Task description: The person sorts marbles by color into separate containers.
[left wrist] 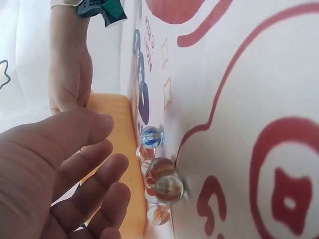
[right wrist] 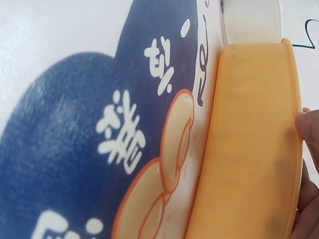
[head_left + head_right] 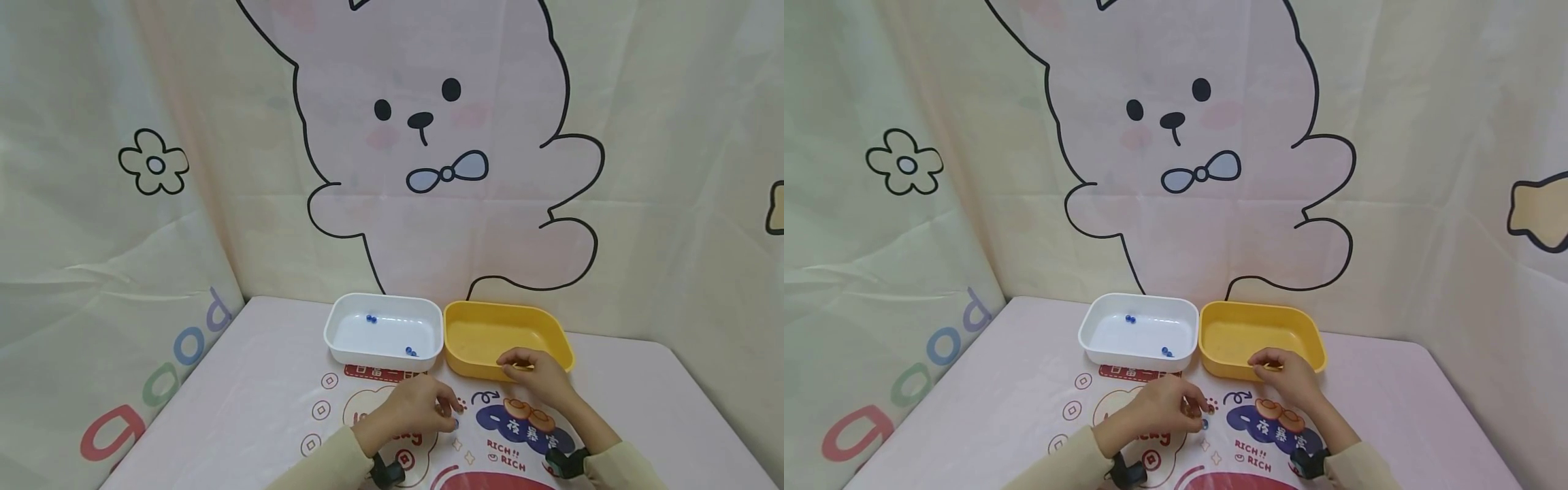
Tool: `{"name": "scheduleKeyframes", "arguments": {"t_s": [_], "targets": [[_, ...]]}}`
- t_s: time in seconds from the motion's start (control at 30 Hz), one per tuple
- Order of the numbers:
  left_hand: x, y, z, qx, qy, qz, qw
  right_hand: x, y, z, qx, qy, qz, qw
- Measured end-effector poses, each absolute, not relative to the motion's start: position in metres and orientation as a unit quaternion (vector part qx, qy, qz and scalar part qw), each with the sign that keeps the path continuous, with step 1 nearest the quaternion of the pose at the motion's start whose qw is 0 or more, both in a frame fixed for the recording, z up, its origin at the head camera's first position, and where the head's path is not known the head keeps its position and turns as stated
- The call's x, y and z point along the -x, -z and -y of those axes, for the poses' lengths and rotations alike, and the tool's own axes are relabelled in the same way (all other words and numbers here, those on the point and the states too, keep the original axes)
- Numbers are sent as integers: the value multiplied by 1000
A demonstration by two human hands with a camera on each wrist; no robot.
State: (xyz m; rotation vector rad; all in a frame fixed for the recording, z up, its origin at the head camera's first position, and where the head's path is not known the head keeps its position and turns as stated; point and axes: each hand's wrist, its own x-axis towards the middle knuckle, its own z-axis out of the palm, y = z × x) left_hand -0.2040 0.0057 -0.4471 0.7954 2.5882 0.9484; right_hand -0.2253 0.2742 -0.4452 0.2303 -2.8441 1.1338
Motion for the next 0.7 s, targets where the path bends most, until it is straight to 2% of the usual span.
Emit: {"name": "scheduleKeyframes", "arguments": {"t_s": [0.7], "targets": [[203, 457, -16, -295, -230, -922, 97, 226, 446, -274, -62, -365, 928, 31]]}}
